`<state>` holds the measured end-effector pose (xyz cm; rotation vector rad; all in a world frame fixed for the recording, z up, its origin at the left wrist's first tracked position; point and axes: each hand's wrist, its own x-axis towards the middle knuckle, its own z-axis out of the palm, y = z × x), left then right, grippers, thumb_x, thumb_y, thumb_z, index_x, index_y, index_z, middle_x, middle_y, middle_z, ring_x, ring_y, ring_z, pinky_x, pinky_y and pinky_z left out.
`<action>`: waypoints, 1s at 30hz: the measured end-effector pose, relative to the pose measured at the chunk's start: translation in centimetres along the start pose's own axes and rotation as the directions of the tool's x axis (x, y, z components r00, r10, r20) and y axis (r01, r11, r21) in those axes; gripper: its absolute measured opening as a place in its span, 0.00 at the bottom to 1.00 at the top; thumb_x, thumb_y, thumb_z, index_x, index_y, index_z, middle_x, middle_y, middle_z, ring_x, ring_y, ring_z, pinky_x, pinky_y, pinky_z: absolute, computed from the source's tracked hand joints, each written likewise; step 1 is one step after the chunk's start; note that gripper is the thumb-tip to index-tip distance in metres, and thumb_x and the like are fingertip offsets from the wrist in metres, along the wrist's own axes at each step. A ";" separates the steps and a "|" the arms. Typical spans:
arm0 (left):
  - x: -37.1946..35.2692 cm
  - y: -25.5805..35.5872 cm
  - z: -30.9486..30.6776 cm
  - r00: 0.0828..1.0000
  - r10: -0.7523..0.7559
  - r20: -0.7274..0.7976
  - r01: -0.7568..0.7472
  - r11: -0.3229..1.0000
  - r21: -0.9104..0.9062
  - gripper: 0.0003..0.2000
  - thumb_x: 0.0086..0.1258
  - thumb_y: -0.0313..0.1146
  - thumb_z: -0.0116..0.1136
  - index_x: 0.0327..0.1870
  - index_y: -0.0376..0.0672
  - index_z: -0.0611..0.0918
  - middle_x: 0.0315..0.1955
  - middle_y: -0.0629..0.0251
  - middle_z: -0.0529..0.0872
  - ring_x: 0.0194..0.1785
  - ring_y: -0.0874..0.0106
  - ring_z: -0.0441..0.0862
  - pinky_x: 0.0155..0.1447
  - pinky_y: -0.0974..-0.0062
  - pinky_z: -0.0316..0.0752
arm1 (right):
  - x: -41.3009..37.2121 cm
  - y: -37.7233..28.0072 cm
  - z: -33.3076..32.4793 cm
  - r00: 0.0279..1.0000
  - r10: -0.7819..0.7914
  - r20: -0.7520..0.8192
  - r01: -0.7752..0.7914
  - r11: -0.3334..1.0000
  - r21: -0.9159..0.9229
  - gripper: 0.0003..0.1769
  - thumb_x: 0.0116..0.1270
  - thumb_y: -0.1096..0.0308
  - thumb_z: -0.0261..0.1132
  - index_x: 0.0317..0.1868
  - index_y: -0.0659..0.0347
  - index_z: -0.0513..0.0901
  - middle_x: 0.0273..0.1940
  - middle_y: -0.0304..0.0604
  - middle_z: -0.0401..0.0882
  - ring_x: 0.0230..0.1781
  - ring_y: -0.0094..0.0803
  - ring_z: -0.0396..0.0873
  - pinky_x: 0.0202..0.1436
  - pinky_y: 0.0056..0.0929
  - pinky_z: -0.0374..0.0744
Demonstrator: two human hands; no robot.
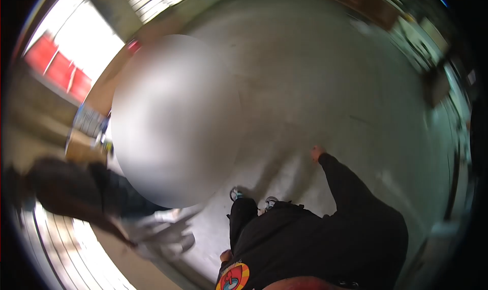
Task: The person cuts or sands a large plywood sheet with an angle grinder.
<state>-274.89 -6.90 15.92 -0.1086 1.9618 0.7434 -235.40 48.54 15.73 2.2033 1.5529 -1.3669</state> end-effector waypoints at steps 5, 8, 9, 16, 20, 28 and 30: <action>10.1 18.5 3.2 0.977 0.124 0.176 -0.115 0.992 -0.059 0.17 0.67 0.39 0.56 0.54 0.42 0.75 0.35 0.60 0.84 0.33 0.66 0.84 0.31 0.71 0.75 | -4.7 4.5 -2.7 0.965 0.014 -0.263 -0.021 0.999 -0.027 0.15 0.66 0.58 0.58 0.42 0.61 0.79 0.36 0.48 0.82 0.32 0.38 0.81 0.39 0.40 0.79; 13.7 30.9 6.6 0.960 0.174 0.219 -0.188 0.981 0.043 0.14 0.70 0.35 0.52 0.53 0.41 0.75 0.32 0.61 0.82 0.30 0.69 0.83 0.28 0.75 0.73 | -3.0 10.9 2.5 0.998 0.014 -0.058 -0.028 0.970 -0.243 0.18 0.62 0.54 0.59 0.28 0.61 0.82 0.23 0.46 0.81 0.21 0.36 0.79 0.32 0.39 0.78; 16.1 33.8 7.2 0.944 0.207 0.256 -0.227 0.973 0.051 0.14 0.69 0.33 0.52 0.53 0.39 0.75 0.33 0.59 0.83 0.31 0.68 0.83 0.29 0.74 0.73 | -5.8 11.2 5.8 0.993 0.110 -0.030 -0.114 0.980 -0.166 0.21 0.61 0.51 0.58 0.22 0.60 0.82 0.17 0.43 0.79 0.20 0.35 0.79 0.30 0.38 0.78; 22.3 48.6 17.0 0.907 0.139 0.398 -0.264 0.924 0.277 0.14 0.67 0.32 0.52 0.51 0.35 0.76 0.31 0.56 0.84 0.29 0.67 0.83 0.27 0.74 0.74 | -18.9 -2.7 6.2 0.916 0.188 0.353 -0.400 0.461 0.792 0.28 0.68 0.44 0.54 0.53 0.60 0.79 0.51 0.46 0.78 0.53 0.34 0.75 0.57 0.35 0.73; 25.2 53.1 23.0 0.786 0.049 0.616 -0.383 0.820 0.424 0.13 0.66 0.32 0.52 0.47 0.35 0.79 0.31 0.58 0.84 0.30 0.69 0.83 0.30 0.73 0.75 | -15.6 -3.7 2.1 0.747 0.273 0.606 -0.658 0.432 0.617 0.35 0.67 0.42 0.56 0.62 0.64 0.71 0.51 0.44 0.79 0.50 0.34 0.78 0.55 0.33 0.75; 21.4 62.3 34.5 0.612 0.018 0.791 -0.671 0.541 0.507 0.09 0.66 0.33 0.51 0.41 0.40 0.81 0.29 0.60 0.84 0.29 0.69 0.83 0.31 0.74 0.76 | -27.1 -17.3 -22.9 0.743 -0.505 -0.440 0.661 0.450 0.600 0.33 0.60 0.54 0.69 0.61 0.62 0.73 0.44 0.46 0.80 0.36 0.28 0.77 0.45 0.28 0.78; 21.4 63.0 36.8 0.632 -0.068 0.772 -0.564 0.643 0.518 0.09 0.67 0.33 0.52 0.41 0.41 0.81 0.28 0.60 0.84 0.28 0.69 0.83 0.30 0.74 0.75 | -32.7 -18.6 -29.1 0.437 -0.686 -0.582 0.895 0.400 0.199 0.26 0.60 0.61 0.68 0.57 0.62 0.76 0.38 0.46 0.81 0.30 0.28 0.77 0.42 0.31 0.78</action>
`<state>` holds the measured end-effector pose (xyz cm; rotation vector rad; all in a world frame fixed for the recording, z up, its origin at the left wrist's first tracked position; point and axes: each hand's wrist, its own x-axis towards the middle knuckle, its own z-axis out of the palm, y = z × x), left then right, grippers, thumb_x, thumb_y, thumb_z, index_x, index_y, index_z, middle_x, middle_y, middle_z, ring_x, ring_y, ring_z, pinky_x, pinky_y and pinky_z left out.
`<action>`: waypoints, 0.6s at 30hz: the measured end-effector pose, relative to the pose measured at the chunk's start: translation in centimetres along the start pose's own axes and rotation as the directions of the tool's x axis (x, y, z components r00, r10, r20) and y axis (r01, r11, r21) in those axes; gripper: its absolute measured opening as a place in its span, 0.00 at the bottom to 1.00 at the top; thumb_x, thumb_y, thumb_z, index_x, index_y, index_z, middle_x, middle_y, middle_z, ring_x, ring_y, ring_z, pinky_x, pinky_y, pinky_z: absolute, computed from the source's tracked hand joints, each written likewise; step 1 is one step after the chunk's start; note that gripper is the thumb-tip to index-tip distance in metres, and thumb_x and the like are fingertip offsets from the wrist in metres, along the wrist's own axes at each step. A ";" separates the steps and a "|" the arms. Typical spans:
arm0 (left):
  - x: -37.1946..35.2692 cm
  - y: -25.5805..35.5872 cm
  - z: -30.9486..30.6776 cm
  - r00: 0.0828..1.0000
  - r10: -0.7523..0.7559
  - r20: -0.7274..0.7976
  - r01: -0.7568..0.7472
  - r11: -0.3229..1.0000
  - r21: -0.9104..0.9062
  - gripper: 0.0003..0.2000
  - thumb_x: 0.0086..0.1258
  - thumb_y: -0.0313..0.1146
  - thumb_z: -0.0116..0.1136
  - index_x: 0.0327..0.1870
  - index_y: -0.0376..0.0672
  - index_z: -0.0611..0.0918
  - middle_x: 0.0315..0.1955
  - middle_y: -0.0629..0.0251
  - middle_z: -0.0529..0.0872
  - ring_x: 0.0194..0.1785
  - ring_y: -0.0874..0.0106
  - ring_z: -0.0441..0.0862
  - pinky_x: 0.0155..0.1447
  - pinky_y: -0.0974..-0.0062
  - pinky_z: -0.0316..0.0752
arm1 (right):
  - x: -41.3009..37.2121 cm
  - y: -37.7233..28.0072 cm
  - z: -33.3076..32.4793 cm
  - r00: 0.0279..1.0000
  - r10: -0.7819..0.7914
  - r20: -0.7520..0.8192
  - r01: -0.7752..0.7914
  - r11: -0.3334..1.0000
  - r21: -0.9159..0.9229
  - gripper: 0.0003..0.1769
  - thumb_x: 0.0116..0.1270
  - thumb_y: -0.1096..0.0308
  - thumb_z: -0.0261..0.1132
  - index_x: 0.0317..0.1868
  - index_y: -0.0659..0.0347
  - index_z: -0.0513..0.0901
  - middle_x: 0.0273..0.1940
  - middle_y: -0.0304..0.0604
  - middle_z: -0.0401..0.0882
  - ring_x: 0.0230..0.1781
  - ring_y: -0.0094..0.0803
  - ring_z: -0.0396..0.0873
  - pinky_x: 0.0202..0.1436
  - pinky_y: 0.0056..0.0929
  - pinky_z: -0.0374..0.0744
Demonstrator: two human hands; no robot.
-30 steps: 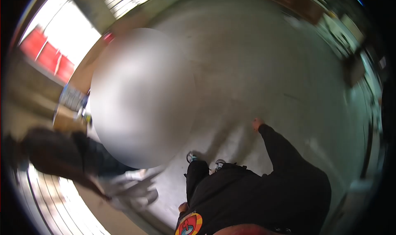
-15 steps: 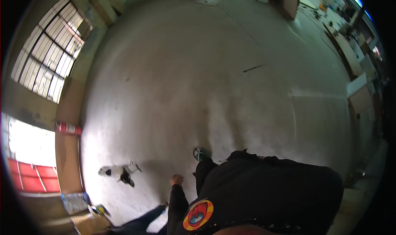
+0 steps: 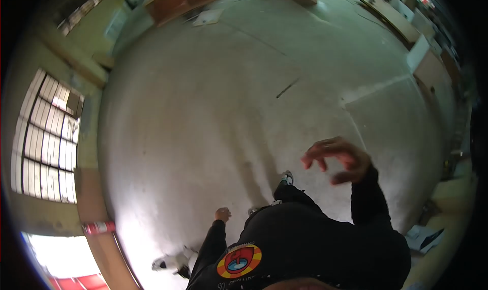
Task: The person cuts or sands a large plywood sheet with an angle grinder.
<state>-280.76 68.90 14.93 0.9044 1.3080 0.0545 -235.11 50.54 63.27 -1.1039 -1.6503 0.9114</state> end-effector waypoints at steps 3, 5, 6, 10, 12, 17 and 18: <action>3.6 2.0 0.6 0.981 -0.014 0.195 -0.038 0.966 0.256 0.09 0.67 0.33 0.52 0.43 0.41 0.80 0.28 0.60 0.84 0.28 0.68 0.82 0.29 0.74 0.75 | -1.5 -6.8 -2.9 0.783 -0.618 -0.079 0.607 0.785 -0.123 0.15 0.61 0.66 0.67 0.47 0.63 0.80 0.33 0.50 0.82 0.27 0.32 0.78 0.41 0.31 0.81; 2.9 5.7 4.0 0.976 0.032 0.215 -0.159 0.781 0.604 0.12 0.66 0.36 0.54 0.46 0.41 0.81 0.30 0.59 0.85 0.33 0.66 0.83 0.32 0.72 0.76 | -3.6 -10.3 -4.8 0.704 -0.707 0.058 0.708 0.696 -0.120 0.11 0.62 0.66 0.66 0.43 0.60 0.82 0.31 0.47 0.83 0.25 0.30 0.79 0.41 0.29 0.83; -0.5 10.0 7.9 0.995 0.068 0.073 -0.099 0.754 0.650 0.13 0.66 0.37 0.54 0.46 0.41 0.82 0.32 0.57 0.86 0.37 0.65 0.84 0.36 0.70 0.77 | -4.0 -11.6 -5.4 0.703 -0.710 0.048 0.707 0.689 -0.158 0.11 0.62 0.66 0.66 0.44 0.59 0.81 0.31 0.47 0.82 0.24 0.29 0.79 0.41 0.29 0.82; 6.5 13.1 10.8 0.973 0.206 0.102 -0.199 0.529 0.825 0.17 0.63 0.43 0.57 0.43 0.38 0.85 0.43 0.52 0.85 0.48 0.60 0.82 0.57 0.68 0.73 | -4.8 -13.7 -5.1 0.731 -0.663 -0.161 0.576 0.726 -0.375 0.13 0.61 0.69 0.64 0.46 0.56 0.78 0.29 0.47 0.81 0.22 0.28 0.76 0.37 0.29 0.82; 9.7 15.5 12.5 0.941 0.244 0.234 -0.326 0.472 0.819 0.15 0.65 0.40 0.57 0.45 0.39 0.84 0.39 0.56 0.86 0.41 0.63 0.84 0.47 0.68 0.77 | -5.3 -14.0 -5.3 0.723 -0.643 -0.253 0.496 0.737 -0.458 0.14 0.60 0.70 0.64 0.48 0.54 0.76 0.28 0.47 0.80 0.20 0.28 0.75 0.35 0.29 0.82; 14.4 24.9 21.0 0.956 -0.086 0.282 -0.153 0.672 0.725 0.12 0.68 0.36 0.56 0.48 0.40 0.79 0.30 0.66 0.83 0.27 0.75 0.81 0.29 0.77 0.73 | -5.2 -14.0 -6.4 0.665 -0.599 -0.446 0.276 0.753 -0.598 0.19 0.59 0.73 0.62 0.51 0.51 0.72 0.26 0.47 0.78 0.17 0.27 0.72 0.31 0.28 0.81; 15.4 25.9 22.2 0.953 -0.093 0.289 -0.156 0.666 0.730 0.12 0.68 0.35 0.55 0.49 0.42 0.79 0.28 0.69 0.82 0.26 0.76 0.80 0.29 0.77 0.72 | -5.0 -13.8 -6.8 0.651 -0.594 -0.473 0.243 0.753 -0.611 0.20 0.59 0.73 0.62 0.52 0.50 0.71 0.25 0.47 0.77 0.17 0.27 0.71 0.30 0.28 0.81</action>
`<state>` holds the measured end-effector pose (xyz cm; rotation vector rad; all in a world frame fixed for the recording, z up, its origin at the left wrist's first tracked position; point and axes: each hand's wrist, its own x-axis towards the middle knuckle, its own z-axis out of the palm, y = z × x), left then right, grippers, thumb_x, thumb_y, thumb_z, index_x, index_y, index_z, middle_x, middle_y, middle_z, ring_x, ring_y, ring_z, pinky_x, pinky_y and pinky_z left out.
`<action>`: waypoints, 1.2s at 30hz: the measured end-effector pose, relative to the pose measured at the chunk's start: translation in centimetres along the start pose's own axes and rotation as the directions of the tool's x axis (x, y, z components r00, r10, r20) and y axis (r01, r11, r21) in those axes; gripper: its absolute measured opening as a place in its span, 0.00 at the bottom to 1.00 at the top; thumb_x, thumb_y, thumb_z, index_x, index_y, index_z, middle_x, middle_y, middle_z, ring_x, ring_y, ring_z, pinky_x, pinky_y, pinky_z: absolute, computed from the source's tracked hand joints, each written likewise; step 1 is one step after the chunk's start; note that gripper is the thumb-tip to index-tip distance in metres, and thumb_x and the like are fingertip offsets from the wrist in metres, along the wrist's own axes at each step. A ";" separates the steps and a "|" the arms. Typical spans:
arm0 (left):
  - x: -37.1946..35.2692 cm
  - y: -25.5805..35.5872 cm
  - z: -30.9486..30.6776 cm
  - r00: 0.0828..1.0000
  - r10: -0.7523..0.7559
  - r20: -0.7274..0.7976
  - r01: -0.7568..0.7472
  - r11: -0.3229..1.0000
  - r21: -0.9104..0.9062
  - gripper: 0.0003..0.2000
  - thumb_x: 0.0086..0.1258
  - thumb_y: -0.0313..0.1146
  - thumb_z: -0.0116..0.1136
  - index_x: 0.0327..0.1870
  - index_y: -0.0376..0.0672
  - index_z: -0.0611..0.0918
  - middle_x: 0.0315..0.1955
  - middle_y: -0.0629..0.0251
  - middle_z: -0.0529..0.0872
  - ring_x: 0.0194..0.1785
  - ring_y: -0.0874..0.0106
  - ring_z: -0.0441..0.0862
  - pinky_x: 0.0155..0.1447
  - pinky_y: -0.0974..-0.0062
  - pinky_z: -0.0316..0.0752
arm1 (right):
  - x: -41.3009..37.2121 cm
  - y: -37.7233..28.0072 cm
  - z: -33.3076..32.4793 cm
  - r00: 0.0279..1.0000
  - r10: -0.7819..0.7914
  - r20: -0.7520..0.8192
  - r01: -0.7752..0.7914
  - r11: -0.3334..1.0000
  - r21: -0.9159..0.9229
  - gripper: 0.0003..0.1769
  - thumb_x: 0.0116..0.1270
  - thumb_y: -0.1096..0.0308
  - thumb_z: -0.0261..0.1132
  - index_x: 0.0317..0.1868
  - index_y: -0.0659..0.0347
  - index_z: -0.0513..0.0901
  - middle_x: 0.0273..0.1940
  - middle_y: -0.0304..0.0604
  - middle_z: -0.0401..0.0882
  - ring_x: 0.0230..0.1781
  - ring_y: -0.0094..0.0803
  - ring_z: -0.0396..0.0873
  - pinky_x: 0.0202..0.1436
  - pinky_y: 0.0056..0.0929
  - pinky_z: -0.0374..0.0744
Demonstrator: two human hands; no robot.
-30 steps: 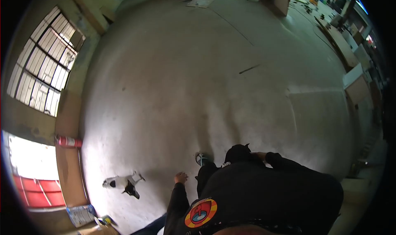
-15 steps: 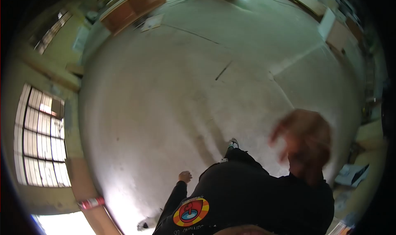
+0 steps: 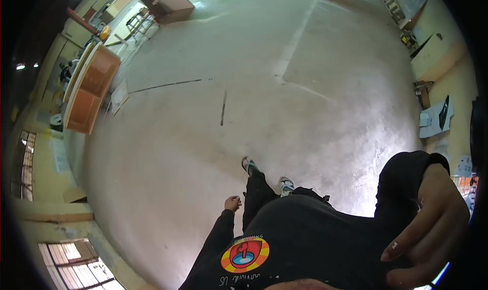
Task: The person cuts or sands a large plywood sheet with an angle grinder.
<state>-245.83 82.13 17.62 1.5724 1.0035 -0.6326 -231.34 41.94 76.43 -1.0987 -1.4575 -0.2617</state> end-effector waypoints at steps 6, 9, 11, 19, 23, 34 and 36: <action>8.2 3.7 0.9 0.984 0.166 0.061 -0.173 0.975 0.138 0.14 0.65 0.37 0.57 0.46 0.37 0.82 0.33 0.60 0.86 0.33 0.69 0.84 0.36 0.73 0.77 | 2.4 5.8 0.6 0.992 0.075 -0.105 -0.087 0.990 -0.115 0.27 0.57 0.77 0.60 0.56 0.46 0.66 0.22 0.47 0.75 0.13 0.25 0.68 0.25 0.28 0.81; 12.1 7.5 0.4 0.940 0.342 0.001 -0.315 0.864 0.394 0.14 0.64 0.36 0.59 0.43 0.35 0.83 0.34 0.57 0.86 0.37 0.66 0.84 0.45 0.70 0.77 | 4.2 10.3 0.8 0.979 0.083 -0.187 -0.110 0.984 -0.138 0.30 0.57 0.79 0.59 0.58 0.43 0.64 0.21 0.47 0.73 0.11 0.25 0.66 0.23 0.28 0.80; 14.1 8.4 -1.3 0.938 0.347 -0.019 -0.309 0.857 0.413 0.14 0.64 0.36 0.59 0.44 0.36 0.83 0.33 0.58 0.86 0.36 0.67 0.84 0.41 0.70 0.78 | 6.0 14.2 0.0 0.985 0.004 -0.172 -0.028 0.990 -0.139 0.32 0.59 0.77 0.58 0.62 0.41 0.62 0.22 0.47 0.75 0.11 0.24 0.66 0.22 0.26 0.80; 19.2 20.0 -11.4 1.000 0.009 0.010 -0.009 0.999 -0.035 0.14 0.64 0.35 0.58 0.48 0.38 0.79 0.30 0.60 0.84 0.27 0.70 0.83 0.27 0.75 0.74 | 3.5 33.3 -6.6 0.664 0.743 -0.078 -0.725 0.666 0.177 0.19 0.63 0.74 0.58 0.55 0.62 0.73 0.33 0.45 0.76 0.31 0.28 0.75 0.35 0.25 0.75; 21.2 24.8 -14.6 0.999 0.036 -0.020 -0.034 0.996 0.085 0.14 0.61 0.33 0.58 0.46 0.38 0.80 0.25 0.61 0.84 0.21 0.72 0.79 0.22 0.75 0.73 | -19.7 48.7 -6.6 0.067 0.828 -0.556 -0.997 0.075 -0.009 0.13 0.70 0.62 0.56 0.46 0.63 0.76 0.31 0.42 0.78 0.32 0.25 0.76 0.33 0.25 0.74; 30.8 35.1 -10.1 0.978 -0.049 0.203 -0.032 0.927 0.374 0.13 0.60 0.39 0.59 0.45 0.48 0.83 0.20 0.66 0.81 0.17 0.73 0.76 0.21 0.70 0.74 | -57.8 48.6 -2.1 -0.643 0.764 0.055 -0.610 -0.468 -0.640 0.17 0.65 0.55 0.53 0.42 0.57 0.81 0.45 0.48 0.81 0.46 0.46 0.78 0.49 0.46 0.74; 33.1 39.1 -9.6 0.970 -0.025 0.241 -0.092 0.881 0.465 0.13 0.60 0.39 0.59 0.45 0.48 0.84 0.20 0.65 0.82 0.19 0.73 0.78 0.22 0.70 0.75 | -56.5 54.6 -6.5 -0.601 0.798 0.050 -0.606 -0.414 -0.680 0.18 0.65 0.54 0.53 0.43 0.57 0.81 0.46 0.48 0.81 0.48 0.46 0.78 0.51 0.45 0.74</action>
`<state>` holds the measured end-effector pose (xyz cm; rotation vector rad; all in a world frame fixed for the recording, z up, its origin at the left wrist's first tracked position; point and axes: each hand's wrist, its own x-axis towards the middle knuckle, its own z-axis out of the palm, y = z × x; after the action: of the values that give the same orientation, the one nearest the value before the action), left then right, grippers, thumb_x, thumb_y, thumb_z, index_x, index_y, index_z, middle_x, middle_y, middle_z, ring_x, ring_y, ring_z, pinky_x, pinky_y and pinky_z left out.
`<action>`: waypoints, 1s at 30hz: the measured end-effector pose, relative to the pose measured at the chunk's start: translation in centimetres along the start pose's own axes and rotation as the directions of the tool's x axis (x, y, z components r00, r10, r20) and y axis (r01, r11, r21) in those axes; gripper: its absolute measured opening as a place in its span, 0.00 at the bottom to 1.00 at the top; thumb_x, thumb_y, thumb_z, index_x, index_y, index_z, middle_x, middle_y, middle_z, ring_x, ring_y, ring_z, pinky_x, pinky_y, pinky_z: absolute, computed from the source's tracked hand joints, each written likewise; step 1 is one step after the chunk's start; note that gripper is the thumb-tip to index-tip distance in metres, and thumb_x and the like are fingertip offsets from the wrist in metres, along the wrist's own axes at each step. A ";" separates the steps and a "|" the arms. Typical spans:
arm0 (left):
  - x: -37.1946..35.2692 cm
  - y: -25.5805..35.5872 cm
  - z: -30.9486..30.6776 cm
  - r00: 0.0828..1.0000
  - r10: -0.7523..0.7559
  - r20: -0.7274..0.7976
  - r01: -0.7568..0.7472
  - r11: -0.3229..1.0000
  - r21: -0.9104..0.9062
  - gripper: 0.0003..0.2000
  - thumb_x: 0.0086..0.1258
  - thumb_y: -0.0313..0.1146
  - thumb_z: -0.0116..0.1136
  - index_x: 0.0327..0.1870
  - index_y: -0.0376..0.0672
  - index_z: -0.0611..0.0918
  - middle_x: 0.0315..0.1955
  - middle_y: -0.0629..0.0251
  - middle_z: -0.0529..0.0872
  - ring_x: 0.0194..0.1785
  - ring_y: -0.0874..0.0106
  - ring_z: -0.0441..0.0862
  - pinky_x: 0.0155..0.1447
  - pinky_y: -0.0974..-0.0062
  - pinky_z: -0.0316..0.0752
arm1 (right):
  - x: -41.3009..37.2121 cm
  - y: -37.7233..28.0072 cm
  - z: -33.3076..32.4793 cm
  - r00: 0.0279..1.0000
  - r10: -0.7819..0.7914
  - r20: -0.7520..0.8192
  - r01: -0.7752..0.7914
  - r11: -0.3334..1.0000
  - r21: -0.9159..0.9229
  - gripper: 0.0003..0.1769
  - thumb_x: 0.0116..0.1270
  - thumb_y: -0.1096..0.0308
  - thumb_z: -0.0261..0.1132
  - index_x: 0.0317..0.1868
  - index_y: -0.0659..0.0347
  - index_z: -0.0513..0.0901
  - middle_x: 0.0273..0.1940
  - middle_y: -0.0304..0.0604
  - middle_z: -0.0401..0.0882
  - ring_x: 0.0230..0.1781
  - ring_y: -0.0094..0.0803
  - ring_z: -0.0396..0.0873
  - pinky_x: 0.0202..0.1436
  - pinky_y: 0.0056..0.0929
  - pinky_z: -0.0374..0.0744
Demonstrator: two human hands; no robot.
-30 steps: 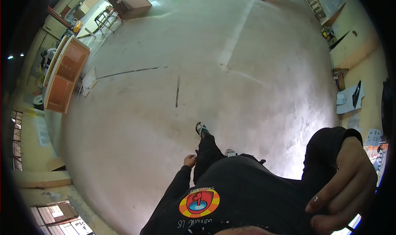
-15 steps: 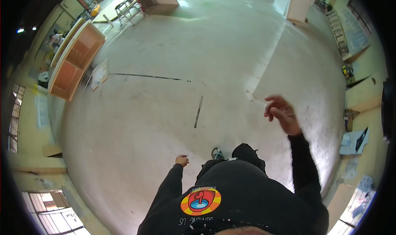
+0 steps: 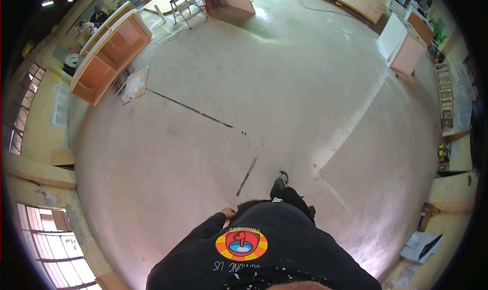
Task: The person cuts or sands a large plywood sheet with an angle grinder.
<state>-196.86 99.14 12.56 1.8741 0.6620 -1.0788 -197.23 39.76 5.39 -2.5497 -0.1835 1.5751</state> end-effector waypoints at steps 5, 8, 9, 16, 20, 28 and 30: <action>3.9 15.7 -9.8 0.988 0.017 -0.152 -0.043 0.985 -0.169 0.13 0.61 0.36 0.54 0.44 0.43 0.84 0.18 0.64 0.81 0.17 0.74 0.76 0.20 0.75 0.71 | 17.0 -4.0 -27.9 0.780 -0.158 -0.606 0.075 0.984 -0.160 0.12 0.58 0.60 0.59 0.34 0.57 0.84 0.40 0.51 0.81 0.41 0.45 0.80 0.43 0.44 0.78; 6.6 22.8 -15.7 0.973 0.066 -0.221 -0.135 0.939 -0.315 0.14 0.61 0.32 0.52 0.46 0.42 0.83 0.17 0.65 0.80 0.16 0.75 0.75 0.19 0.76 0.69 | 16.7 -16.2 -52.0 0.609 -0.107 -0.786 0.408 0.892 0.195 0.14 0.68 0.61 0.56 0.42 0.64 0.80 0.32 0.48 0.81 0.28 0.35 0.80 0.34 0.35 0.78; 7.6 24.0 -16.7 0.973 0.062 -0.223 -0.134 0.936 -0.326 0.14 0.61 0.32 0.52 0.46 0.42 0.83 0.17 0.65 0.80 0.16 0.75 0.75 0.19 0.76 0.69 | 14.9 -20.2 -58.0 0.639 -0.077 -0.766 0.505 0.792 0.342 0.15 0.69 0.62 0.56 0.45 0.66 0.79 0.29 0.44 0.80 0.24 0.28 0.78 0.30 0.27 0.77; 23.2 24.6 -20.7 0.910 0.287 -0.299 -0.280 0.958 0.066 0.14 0.58 0.35 0.54 0.43 0.43 0.85 0.23 0.60 0.85 0.19 0.71 0.80 0.24 0.72 0.75 | 17.6 -29.5 -73.0 0.621 -0.197 -0.759 0.680 0.618 0.395 0.16 0.70 0.63 0.55 0.50 0.66 0.77 0.31 0.41 0.80 0.26 0.25 0.78 0.29 0.23 0.76; 22.1 31.0 -28.4 0.989 0.056 -0.140 -0.076 0.987 -0.141 0.15 0.57 0.36 0.55 0.43 0.42 0.86 0.26 0.57 0.86 0.25 0.68 0.82 0.30 0.70 0.78 | 28.7 -19.3 -64.1 0.874 -0.180 -0.451 0.214 0.977 0.025 0.11 0.55 0.59 0.62 0.34 0.55 0.81 0.36 0.45 0.82 0.35 0.41 0.82 0.38 0.42 0.80; 24.9 36.9 -44.9 0.937 0.007 -0.350 -0.180 0.868 -0.463 0.15 0.61 0.32 0.54 0.48 0.40 0.81 0.17 0.66 0.78 0.16 0.75 0.72 0.19 0.75 0.68 | 31.4 -14.0 -54.8 0.992 -0.122 0.030 0.126 0.972 -0.200 0.16 0.56 0.58 0.58 0.39 0.56 0.84 0.37 0.49 0.83 0.43 0.48 0.81 0.47 0.46 0.77; 26.7 37.0 -47.2 0.928 -0.087 -0.363 -0.086 0.897 -0.434 0.14 0.59 0.35 0.55 0.45 0.42 0.83 0.20 0.62 0.82 0.20 0.70 0.78 0.25 0.71 0.73 | 35.1 -14.6 -57.7 0.973 -0.229 -0.004 0.223 0.950 -0.220 0.16 0.56 0.59 0.59 0.40 0.57 0.84 0.36 0.50 0.83 0.43 0.48 0.81 0.47 0.47 0.77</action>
<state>-135.64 122.48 16.91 1.6767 1.0337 -0.5011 -130.42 57.20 2.72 -2.5933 -0.6559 1.5033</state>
